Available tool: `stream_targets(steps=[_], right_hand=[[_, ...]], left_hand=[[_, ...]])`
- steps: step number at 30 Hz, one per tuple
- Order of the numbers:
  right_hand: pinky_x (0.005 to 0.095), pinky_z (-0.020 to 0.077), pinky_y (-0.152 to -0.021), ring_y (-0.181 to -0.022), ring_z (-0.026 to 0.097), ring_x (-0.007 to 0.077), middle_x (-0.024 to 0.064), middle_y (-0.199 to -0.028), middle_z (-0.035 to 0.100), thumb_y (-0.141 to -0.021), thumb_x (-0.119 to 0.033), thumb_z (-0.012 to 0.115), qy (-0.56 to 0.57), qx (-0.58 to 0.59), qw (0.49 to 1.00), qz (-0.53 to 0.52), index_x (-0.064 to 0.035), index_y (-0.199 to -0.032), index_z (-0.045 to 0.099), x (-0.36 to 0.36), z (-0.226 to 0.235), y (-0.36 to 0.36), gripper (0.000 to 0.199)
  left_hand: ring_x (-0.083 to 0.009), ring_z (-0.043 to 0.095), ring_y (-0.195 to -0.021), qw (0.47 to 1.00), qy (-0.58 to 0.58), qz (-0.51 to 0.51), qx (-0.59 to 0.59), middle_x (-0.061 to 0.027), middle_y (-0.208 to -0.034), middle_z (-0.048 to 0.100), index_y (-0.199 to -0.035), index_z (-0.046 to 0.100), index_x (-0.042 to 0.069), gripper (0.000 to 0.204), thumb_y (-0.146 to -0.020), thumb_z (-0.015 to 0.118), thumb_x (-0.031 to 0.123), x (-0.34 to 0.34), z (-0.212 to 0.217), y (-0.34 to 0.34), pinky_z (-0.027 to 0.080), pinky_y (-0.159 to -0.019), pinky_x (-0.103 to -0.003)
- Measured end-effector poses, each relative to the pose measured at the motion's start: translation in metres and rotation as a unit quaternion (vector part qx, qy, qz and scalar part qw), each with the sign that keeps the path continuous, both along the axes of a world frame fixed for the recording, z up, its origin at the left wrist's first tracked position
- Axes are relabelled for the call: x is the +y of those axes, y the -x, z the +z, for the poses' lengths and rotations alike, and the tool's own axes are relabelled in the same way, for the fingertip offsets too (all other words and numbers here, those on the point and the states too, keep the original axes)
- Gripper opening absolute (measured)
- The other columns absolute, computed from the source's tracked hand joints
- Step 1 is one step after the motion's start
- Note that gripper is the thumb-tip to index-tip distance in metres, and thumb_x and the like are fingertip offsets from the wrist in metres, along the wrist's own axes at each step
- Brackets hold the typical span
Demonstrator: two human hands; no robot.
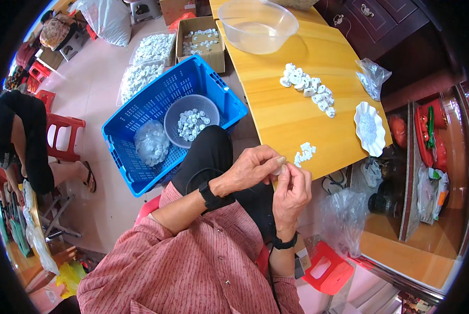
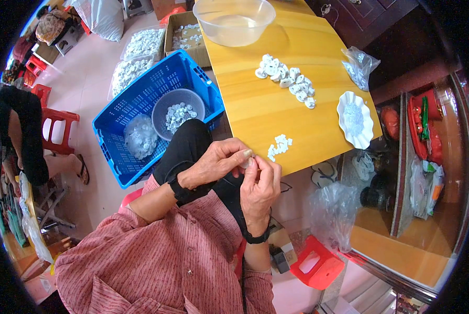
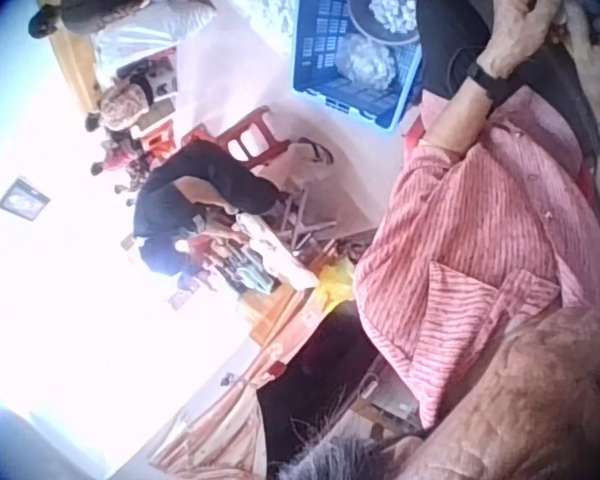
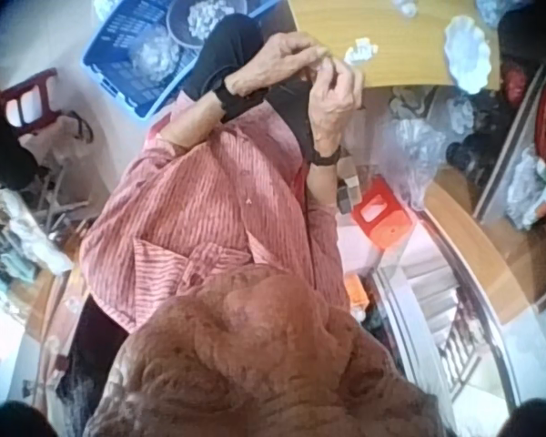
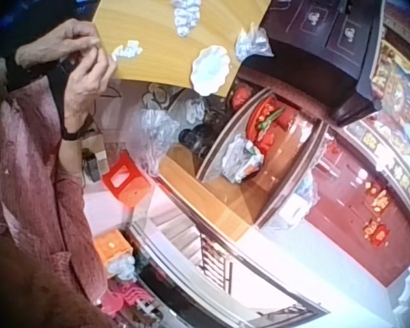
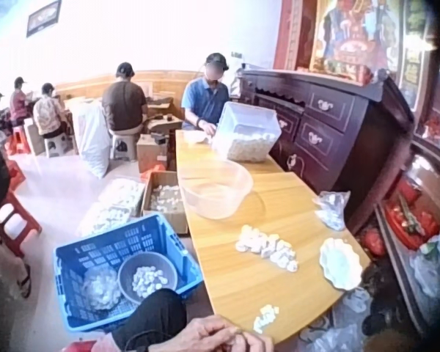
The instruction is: Sorting and inspecting white plastic hardware components on a wooden table into different containers.
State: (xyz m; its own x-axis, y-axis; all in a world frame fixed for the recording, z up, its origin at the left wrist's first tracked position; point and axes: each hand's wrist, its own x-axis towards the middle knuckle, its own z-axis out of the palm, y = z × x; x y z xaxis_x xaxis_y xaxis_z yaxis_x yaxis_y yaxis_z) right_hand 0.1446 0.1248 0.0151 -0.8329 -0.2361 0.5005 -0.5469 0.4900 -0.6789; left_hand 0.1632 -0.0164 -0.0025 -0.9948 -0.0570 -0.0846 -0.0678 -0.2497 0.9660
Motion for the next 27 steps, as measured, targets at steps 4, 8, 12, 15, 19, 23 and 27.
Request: stream_targets(steps=[4,8,12,15,19,23,27], right_hand=[[0.038,0.0528,-0.064,-0.079,0.064,0.0295,0.0131,-0.09,0.062,-0.091,-0.006,0.07,-0.019,-0.016,1.0,-0.004,-0.001,-0.098,0.064,0.002,0.001,0.002,0.01],[0.038,0.0521,-0.063,-0.073,0.063,0.0303,0.0137,-0.087,0.062,-0.09,-0.005,0.069,-0.014,-0.039,0.999,-0.002,-0.0008,-0.096,0.064,0.002,0.003,0.003,0.009],[0.0312,0.049,-0.059,-0.069,0.061,0.019,0.009,-0.085,0.061,-0.092,-0.004,0.066,0.063,-0.087,0.994,-0.014,0.0002,-0.095,0.063,0.006,-0.007,0.007,0.006],[0.0251,0.046,-0.058,-0.068,0.057,0.0102,0.0037,-0.085,0.061,-0.094,-0.007,0.066,0.174,-0.203,0.963,-0.008,0.0001,-0.094,0.063,0.011,-0.005,0.005,0.007],[0.0204,0.0441,-0.058,-0.066,0.054,0.005,0.0003,-0.086,0.062,-0.096,-0.011,0.066,0.25,-0.315,0.916,0.02,-0.001,-0.094,0.064,0.012,0.0,0.004,0.01],[0.0202,0.0441,-0.058,-0.067,0.054,0.0055,0.0007,-0.087,0.062,-0.096,-0.008,0.066,0.25,-0.297,0.921,0.034,-0.0004,-0.097,0.065,0.01,-0.003,0.003,0.008],[0.0203,0.0447,-0.059,-0.069,0.053,0.0051,0.0004,-0.089,0.061,-0.095,-0.004,0.065,0.248,-0.281,0.926,0.05,0.0006,-0.102,0.065,0.005,0.002,0.002,0.008]], left_hand=[[-0.0086,0.06,-0.072,0.998,0.061,-0.011,0.027,-0.0032,-0.086,0.061,-0.101,0.067,0.0,0.028,-0.104,0.055,0.025,-0.005,0.003,-0.002,0.053,-0.059,-0.023],[-0.0087,0.058,-0.074,0.996,0.079,-0.032,0.03,-0.0038,-0.092,0.06,-0.102,0.067,0.0,0.031,-0.105,0.052,0.028,-0.006,0.001,-0.004,0.052,-0.06,-0.023],[-0.0079,0.058,-0.072,0.998,0.047,-0.038,0.015,-0.0027,-0.088,0.061,-0.102,0.067,0.001,0.03,-0.104,0.054,0.027,-0.005,-0.001,-0.004,0.052,-0.061,-0.022],[-0.0056,0.057,-0.068,0.999,0.025,-0.028,-0.018,0.0004,-0.08,0.062,-0.103,0.069,0.002,0.026,-0.102,0.059,0.026,-0.004,0.0,-0.004,0.05,-0.06,-0.021],[-0.0049,0.057,-0.069,0.999,-0.002,-0.041,-0.029,0.0009,-0.08,0.063,-0.102,0.069,0.003,0.024,-0.102,0.06,0.025,-0.004,0.003,-0.004,0.049,-0.06,-0.021],[-0.0042,0.057,-0.069,0.997,-0.039,-0.056,-0.028,0.0017,-0.079,0.063,-0.101,0.07,0.003,0.02,-0.1,0.062,0.022,-0.008,0.007,-0.004,0.049,-0.061,-0.02],[-0.0044,0.057,-0.069,0.997,-0.052,-0.05,-0.024,0.0016,-0.078,0.063,-0.1,0.07,0.004,0.018,-0.099,0.065,0.021,-0.009,0.002,-0.005,0.049,-0.06,-0.02]])
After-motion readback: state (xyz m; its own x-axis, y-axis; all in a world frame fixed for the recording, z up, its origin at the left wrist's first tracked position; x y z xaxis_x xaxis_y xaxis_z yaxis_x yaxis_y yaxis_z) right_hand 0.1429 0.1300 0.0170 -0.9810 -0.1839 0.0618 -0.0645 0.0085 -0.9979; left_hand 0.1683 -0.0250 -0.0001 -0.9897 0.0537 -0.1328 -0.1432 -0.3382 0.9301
